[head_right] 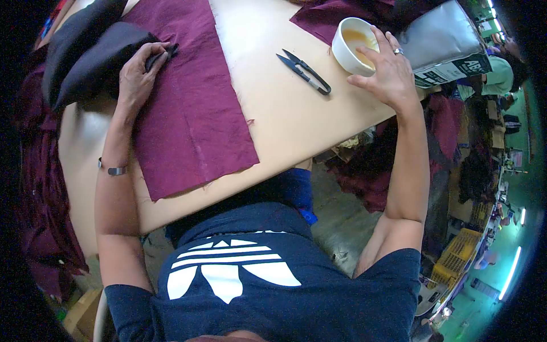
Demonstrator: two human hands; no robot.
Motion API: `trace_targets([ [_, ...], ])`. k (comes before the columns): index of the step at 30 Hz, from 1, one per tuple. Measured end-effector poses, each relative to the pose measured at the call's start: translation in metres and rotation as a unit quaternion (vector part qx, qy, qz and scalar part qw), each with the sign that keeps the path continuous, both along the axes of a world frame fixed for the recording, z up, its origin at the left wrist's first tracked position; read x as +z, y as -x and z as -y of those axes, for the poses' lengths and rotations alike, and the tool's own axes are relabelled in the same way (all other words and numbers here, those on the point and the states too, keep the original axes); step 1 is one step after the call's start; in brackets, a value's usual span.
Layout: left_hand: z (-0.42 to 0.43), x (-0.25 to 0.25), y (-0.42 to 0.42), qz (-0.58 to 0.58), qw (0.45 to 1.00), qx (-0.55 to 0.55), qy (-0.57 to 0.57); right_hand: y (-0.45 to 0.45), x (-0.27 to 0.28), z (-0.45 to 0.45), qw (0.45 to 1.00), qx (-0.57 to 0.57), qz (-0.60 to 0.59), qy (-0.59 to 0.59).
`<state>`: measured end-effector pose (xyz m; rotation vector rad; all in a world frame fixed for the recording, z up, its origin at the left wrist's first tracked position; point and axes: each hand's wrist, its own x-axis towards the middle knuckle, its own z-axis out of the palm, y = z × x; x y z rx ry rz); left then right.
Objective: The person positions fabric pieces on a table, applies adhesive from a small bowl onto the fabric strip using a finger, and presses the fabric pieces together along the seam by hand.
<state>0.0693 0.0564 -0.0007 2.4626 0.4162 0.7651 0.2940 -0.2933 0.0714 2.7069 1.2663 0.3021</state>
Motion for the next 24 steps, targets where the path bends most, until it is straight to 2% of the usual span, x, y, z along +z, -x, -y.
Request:
trace_targets([
  [3,-0.002,0.000,-0.001,0.007,1.000,-0.007,0.002,-0.006,0.001,0.000,0.999,0.012,-0.043,-0.006],
  [6,-0.005,0.002,-0.001,-0.013,1.000,-0.004,0.027,-0.003,0.017,0.003,0.988,0.057,-0.045,-0.135],
  [12,-0.010,-0.001,-0.003,0.018,0.998,-0.007,0.062,0.057,0.036,-0.019,0.996,0.014,0.085,0.015],
  [15,-0.010,0.002,-0.002,-0.022,0.999,-0.001,0.028,0.093,0.033,-0.071,0.972,0.201,0.035,-0.115],
  [18,-0.012,-0.001,-0.004,-0.012,0.999,-0.006,0.047,0.123,0.004,-0.132,0.920,0.292,-0.149,-0.216],
  [19,-0.012,-0.001,-0.005,-0.016,0.998,-0.001,0.054,0.125,-0.011,-0.149,0.895,0.312,-0.218,-0.233],
  [22,-0.014,-0.007,-0.008,0.009,0.999,-0.005,0.039,0.120,-0.046,-0.192,0.863,0.275,-0.316,-0.283],
  [24,-0.013,-0.006,-0.008,-0.001,0.999,-0.001,0.044,0.117,-0.056,-0.201,0.872,0.265,-0.304,-0.277],
])
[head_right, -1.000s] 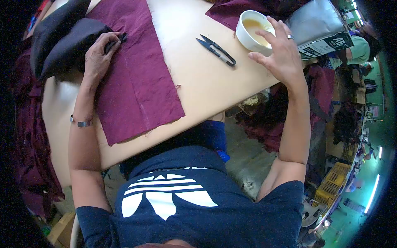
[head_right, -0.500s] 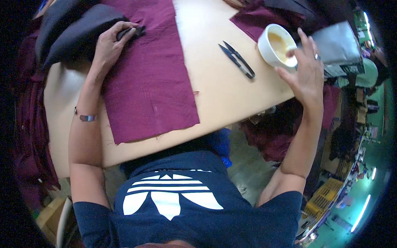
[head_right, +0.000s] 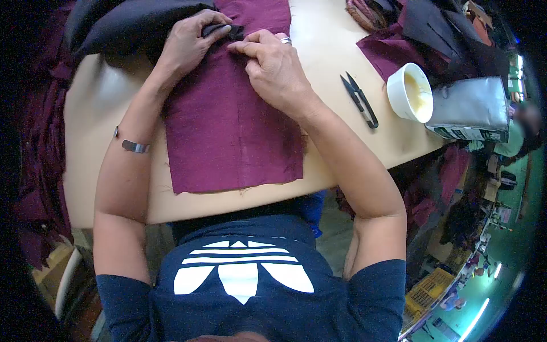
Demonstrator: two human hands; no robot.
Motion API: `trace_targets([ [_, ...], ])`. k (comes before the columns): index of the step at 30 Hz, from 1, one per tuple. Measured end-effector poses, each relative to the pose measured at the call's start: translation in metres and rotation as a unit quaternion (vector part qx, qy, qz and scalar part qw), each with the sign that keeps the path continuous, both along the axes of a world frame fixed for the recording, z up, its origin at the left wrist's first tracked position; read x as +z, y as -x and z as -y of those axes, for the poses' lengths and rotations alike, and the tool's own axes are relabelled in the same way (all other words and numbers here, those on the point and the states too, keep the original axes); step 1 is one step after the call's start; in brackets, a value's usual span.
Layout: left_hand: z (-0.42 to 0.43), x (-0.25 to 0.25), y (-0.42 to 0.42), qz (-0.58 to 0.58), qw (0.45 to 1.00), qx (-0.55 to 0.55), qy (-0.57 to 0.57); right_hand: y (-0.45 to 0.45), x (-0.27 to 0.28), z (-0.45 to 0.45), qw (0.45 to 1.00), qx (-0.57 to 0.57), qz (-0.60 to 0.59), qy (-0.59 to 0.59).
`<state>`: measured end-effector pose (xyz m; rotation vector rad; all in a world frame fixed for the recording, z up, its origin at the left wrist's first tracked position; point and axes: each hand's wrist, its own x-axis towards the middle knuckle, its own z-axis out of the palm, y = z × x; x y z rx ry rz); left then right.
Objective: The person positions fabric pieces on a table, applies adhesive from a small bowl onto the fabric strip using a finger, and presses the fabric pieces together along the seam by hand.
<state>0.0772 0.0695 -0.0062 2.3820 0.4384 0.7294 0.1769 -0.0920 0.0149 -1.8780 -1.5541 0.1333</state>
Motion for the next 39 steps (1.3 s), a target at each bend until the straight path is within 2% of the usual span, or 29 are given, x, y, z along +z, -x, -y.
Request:
trace_targets([
  [1,0.001,0.003,0.003,-0.006,1.000,0.001,0.003,0.002,-0.003,-0.003,1.000,-0.007,0.005,0.005],
  [2,0.000,-0.003,0.001,0.053,0.999,0.000,0.004,0.003,-0.007,-0.005,1.000,-0.007,0.008,-0.019],
  [5,0.003,-0.004,-0.001,0.036,0.999,0.013,0.001,0.008,-0.012,-0.008,0.996,-0.038,0.077,-0.029],
  [8,0.001,-0.008,-0.003,0.057,0.998,0.011,-0.025,0.003,-0.010,-0.005,0.999,0.001,0.033,-0.013],
  [17,0.008,0.010,0.005,0.034,0.999,0.008,0.007,0.007,-0.009,-0.005,0.992,-0.016,0.121,-0.027],
  [24,0.008,0.015,0.006,0.002,0.999,0.007,0.034,0.032,0.011,0.035,0.995,0.077,0.066,0.002],
  [27,0.010,0.011,0.006,0.022,0.999,0.003,0.024,0.029,0.004,0.030,0.996,0.065,0.060,-0.024],
  [30,0.007,0.008,0.007,0.037,0.999,-0.005,0.021,0.035,0.002,0.035,0.986,0.070,0.151,-0.028],
  [33,0.007,0.009,0.006,0.023,0.999,0.001,0.025,0.052,0.010,0.060,0.981,0.107,0.161,0.002],
  [37,0.007,0.008,0.006,0.023,0.999,-0.002,0.033,0.049,0.014,0.070,0.993,0.114,0.017,0.028],
  [38,0.007,0.006,0.005,0.031,0.999,-0.004,0.024,0.048,0.013,0.067,0.995,0.078,-0.048,0.049],
  [39,0.007,0.004,0.003,0.038,0.999,-0.005,0.019,0.050,0.011,0.066,0.996,0.061,-0.031,0.051],
])
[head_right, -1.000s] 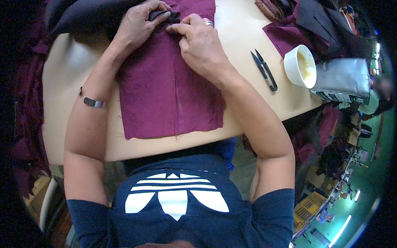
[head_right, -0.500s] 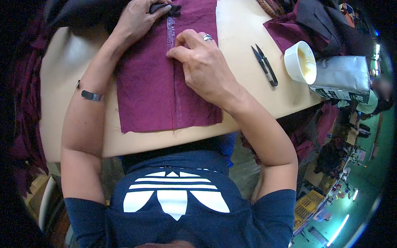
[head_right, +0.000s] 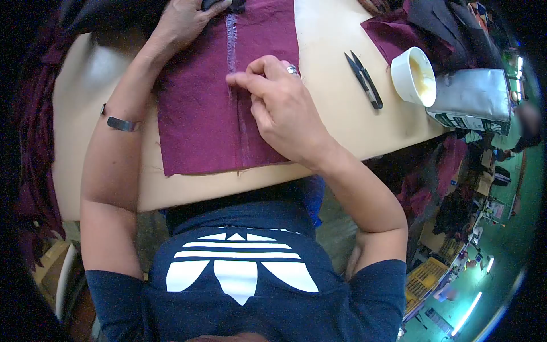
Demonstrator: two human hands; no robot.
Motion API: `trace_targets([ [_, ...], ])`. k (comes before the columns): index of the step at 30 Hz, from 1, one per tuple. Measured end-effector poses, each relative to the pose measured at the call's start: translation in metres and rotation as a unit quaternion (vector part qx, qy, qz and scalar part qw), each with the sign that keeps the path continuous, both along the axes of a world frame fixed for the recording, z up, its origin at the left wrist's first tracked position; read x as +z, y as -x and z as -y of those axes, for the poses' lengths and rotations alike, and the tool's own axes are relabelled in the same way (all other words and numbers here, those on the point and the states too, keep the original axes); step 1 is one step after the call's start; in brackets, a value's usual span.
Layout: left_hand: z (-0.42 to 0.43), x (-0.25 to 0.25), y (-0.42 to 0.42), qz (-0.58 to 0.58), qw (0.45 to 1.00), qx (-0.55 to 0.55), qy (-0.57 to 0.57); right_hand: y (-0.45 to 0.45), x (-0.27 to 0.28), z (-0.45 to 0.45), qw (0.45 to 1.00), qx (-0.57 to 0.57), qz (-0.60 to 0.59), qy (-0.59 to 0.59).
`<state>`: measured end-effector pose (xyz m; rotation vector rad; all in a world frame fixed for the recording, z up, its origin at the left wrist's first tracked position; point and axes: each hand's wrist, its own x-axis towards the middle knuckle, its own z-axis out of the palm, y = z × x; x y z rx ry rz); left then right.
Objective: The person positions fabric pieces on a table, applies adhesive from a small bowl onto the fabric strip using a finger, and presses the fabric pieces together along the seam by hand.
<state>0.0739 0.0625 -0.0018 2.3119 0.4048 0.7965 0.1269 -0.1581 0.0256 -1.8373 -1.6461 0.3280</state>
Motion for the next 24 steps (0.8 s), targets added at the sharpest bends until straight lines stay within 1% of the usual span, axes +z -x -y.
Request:
trace_targets([
  [2,0.000,-0.001,0.002,0.011,1.000,0.001,-0.010,0.006,-0.004,-0.004,0.999,-0.030,0.034,0.002],
  [6,0.000,0.005,0.003,-0.021,1.000,0.005,0.008,0.025,0.003,0.018,0.995,-0.009,0.090,0.038],
  [7,-0.001,0.004,0.003,-0.020,1.000,0.005,0.003,0.029,0.007,0.026,0.995,0.009,0.088,0.049],
  [10,0.000,0.006,0.003,-0.022,1.000,0.006,0.006,0.025,0.013,0.031,0.997,0.039,-0.002,0.062],
  [11,0.001,0.006,0.003,-0.023,1.000,0.005,0.010,0.025,0.011,0.024,0.999,0.008,0.000,0.032],
  [14,0.001,0.003,0.002,-0.002,1.000,0.000,0.026,0.022,-0.006,0.015,0.997,-0.034,0.063,-0.019],
  [15,0.001,0.003,0.002,-0.006,1.000,0.000,0.018,0.024,-0.003,0.016,0.992,-0.024,0.123,-0.004],
  [18,0.000,0.004,0.003,-0.012,1.000,-0.001,0.003,0.030,-0.003,0.032,0.984,0.026,0.175,0.007],
  [22,0.008,0.011,0.007,-0.002,1.000,-0.002,0.006,0.043,-0.001,0.054,0.968,0.087,0.233,-0.016],
  [24,0.010,0.012,0.007,-0.009,1.000,0.004,0.017,0.047,0.001,0.061,0.969,0.104,0.224,-0.012],
])
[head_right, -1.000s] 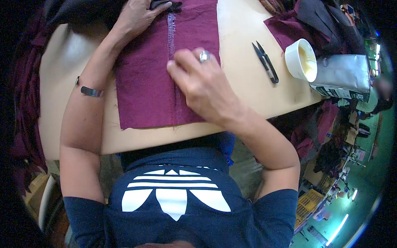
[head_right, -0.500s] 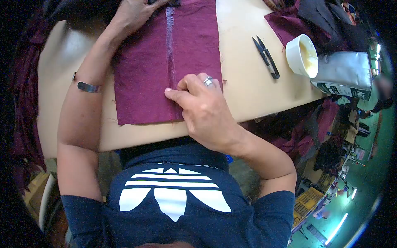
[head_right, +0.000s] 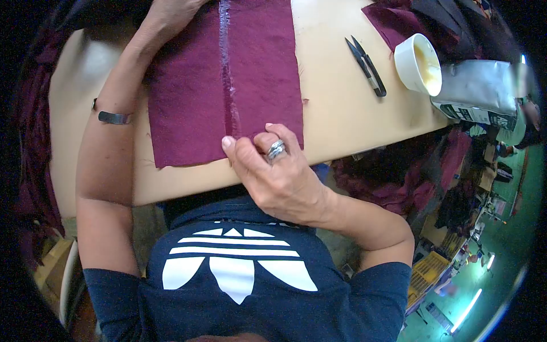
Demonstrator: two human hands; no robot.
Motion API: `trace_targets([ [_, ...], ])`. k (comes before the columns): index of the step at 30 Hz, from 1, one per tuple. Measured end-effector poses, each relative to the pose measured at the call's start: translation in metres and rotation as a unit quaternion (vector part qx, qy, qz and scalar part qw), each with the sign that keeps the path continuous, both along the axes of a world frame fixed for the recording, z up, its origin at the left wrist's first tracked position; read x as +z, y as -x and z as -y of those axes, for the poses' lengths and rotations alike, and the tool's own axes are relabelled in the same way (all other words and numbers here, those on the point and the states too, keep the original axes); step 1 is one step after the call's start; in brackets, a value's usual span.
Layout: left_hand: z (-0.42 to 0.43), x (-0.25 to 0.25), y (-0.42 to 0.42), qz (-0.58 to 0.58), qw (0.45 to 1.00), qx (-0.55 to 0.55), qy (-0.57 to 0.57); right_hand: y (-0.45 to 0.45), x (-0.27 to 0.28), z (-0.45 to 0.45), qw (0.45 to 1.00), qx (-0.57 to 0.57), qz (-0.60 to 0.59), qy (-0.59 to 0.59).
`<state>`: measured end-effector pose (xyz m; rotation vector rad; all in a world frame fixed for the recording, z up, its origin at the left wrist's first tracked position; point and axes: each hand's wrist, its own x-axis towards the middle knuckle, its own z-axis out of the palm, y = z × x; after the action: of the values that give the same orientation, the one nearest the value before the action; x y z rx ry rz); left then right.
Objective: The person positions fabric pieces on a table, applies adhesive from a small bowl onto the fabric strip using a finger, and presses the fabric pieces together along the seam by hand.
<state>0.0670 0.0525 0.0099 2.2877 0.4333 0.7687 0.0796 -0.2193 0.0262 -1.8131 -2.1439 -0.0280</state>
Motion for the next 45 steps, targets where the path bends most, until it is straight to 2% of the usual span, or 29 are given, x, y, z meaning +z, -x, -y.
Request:
trace_targets([
  [3,-0.003,-0.002,-0.003,-0.013,1.000,0.008,0.009,0.001,0.003,0.004,0.999,0.018,-0.030,0.016],
  [6,0.000,0.000,-0.001,-0.001,1.000,0.005,-0.009,-0.012,0.010,0.000,0.985,0.030,-0.163,0.058],
  [9,-0.008,-0.009,-0.003,0.004,1.000,0.000,-0.012,-0.007,0.006,-0.004,0.978,-0.033,-0.203,0.041],
  [12,-0.007,-0.006,-0.005,-0.012,1.000,0.006,0.013,-0.001,-0.003,0.002,0.997,0.005,-0.075,-0.003],
  [16,-0.006,-0.007,-0.003,0.009,1.000,-0.012,0.007,-0.028,0.023,0.006,0.967,-0.005,-0.240,0.086],
  [17,-0.007,-0.008,-0.004,0.022,1.000,-0.019,0.003,-0.041,0.041,0.010,0.970,-0.093,-0.216,0.070],
  [19,-0.015,-0.019,-0.007,0.014,0.999,-0.015,-0.041,-0.081,0.057,0.028,0.958,-0.227,-0.156,-0.075],
  [20,-0.019,-0.023,-0.009,0.010,0.998,-0.014,-0.062,-0.098,0.072,0.033,0.934,-0.326,-0.126,-0.068],
  [21,-0.019,-0.022,-0.009,0.001,0.999,-0.018,-0.040,-0.126,0.076,0.043,0.935,-0.338,-0.053,-0.096],
  [22,-0.019,-0.021,-0.010,0.003,0.999,-0.020,-0.034,-0.150,0.079,0.054,0.926,-0.367,0.061,-0.067],
  [23,-0.020,-0.021,-0.010,0.002,0.999,-0.020,-0.029,-0.170,0.081,0.066,0.913,-0.400,0.075,0.000],
  [26,-0.019,-0.019,-0.010,-0.004,1.000,-0.016,-0.023,-0.208,0.069,0.081,0.899,-0.397,0.155,0.098],
  [27,-0.019,-0.021,-0.009,0.001,1.000,-0.015,-0.021,-0.210,0.067,0.079,0.887,-0.425,0.124,0.132],
  [33,-0.021,-0.021,-0.009,0.003,0.999,-0.020,-0.034,-0.232,0.049,0.079,0.895,-0.396,0.132,0.155],
  [36,-0.021,-0.021,-0.010,0.002,1.000,-0.022,-0.021,-0.227,0.063,0.080,0.916,-0.396,0.011,0.070],
  [39,-0.020,-0.020,-0.011,-0.002,1.000,-0.017,-0.004,-0.208,0.075,0.084,0.910,-0.404,0.078,0.053],
  [41,-0.019,-0.018,-0.009,-0.006,1.000,-0.014,-0.004,-0.196,0.076,0.082,0.895,-0.406,0.154,0.104],
  [42,-0.019,-0.016,-0.009,-0.009,1.000,-0.016,-0.006,-0.189,0.078,0.080,0.885,-0.405,0.192,0.127],
  [43,-0.020,-0.015,-0.009,-0.011,1.000,-0.016,-0.009,-0.176,0.081,0.069,0.851,-0.436,0.258,0.138],
  [45,-0.020,-0.018,-0.010,-0.002,1.000,-0.012,-0.011,-0.167,0.081,0.043,0.918,-0.342,0.196,0.041],
])
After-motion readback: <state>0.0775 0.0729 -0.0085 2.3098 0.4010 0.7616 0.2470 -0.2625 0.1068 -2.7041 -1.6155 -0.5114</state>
